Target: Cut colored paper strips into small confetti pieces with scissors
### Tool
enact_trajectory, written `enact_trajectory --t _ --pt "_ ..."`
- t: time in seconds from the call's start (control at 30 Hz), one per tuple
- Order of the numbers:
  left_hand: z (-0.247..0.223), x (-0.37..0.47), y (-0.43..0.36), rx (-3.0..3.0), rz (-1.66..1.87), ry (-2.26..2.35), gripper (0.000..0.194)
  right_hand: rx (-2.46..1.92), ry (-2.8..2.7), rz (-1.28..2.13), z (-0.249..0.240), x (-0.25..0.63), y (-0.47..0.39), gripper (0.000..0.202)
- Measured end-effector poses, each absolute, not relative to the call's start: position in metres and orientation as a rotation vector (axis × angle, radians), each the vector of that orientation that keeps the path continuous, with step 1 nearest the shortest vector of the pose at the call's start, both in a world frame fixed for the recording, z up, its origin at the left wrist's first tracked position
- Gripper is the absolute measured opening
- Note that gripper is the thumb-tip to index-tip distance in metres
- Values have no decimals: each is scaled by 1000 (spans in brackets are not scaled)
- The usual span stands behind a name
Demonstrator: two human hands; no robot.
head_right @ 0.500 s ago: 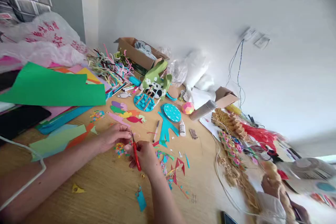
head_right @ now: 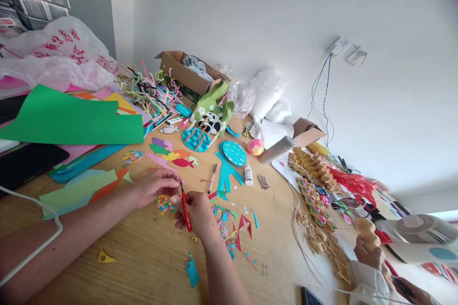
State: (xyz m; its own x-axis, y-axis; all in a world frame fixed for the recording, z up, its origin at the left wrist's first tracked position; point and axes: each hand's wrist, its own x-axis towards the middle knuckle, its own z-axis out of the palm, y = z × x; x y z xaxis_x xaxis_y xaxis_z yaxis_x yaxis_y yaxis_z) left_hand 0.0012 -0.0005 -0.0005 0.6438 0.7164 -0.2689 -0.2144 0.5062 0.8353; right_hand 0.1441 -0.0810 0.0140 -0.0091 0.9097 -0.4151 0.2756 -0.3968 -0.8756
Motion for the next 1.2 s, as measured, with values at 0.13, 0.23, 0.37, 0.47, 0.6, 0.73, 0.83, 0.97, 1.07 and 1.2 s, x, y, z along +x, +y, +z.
enact_trajectory --t 0.13,0.23,0.37,0.47,0.6,0.73,0.83,0.97,1.07,1.2 --pt "0 2 -1 883 615 665 15 -1694 -1265 1417 14 146 -81 42" --pt "0 1 -1 885 616 673 15 -1696 -1263 1423 14 146 -81 43" --pt "-1 1 0 888 622 660 14 -1707 -1242 1428 14 144 -82 44" --pt "-2 1 1 872 640 648 13 -1703 -1215 1426 13 144 -81 45" --pt "-4 1 1 874 633 632 14 -1693 -1202 1424 13 144 -80 45" --pt "-4 2 1 876 620 641 16 -1694 -1209 1423 13 144 -80 44" --pt "-3 2 0 876 621 645 15 -1700 -1224 1421 14 144 -81 44" --pt "0 1 -1 886 617 649 15 -1706 -1241 1420 14 144 -81 45" --pt "0 0 -1 884 620 644 13 -1707 -1239 1427 14 144 -81 46" --pt "-2 0 -1 861 631 649 12 -1715 -1232 1433 15 142 -80 47"
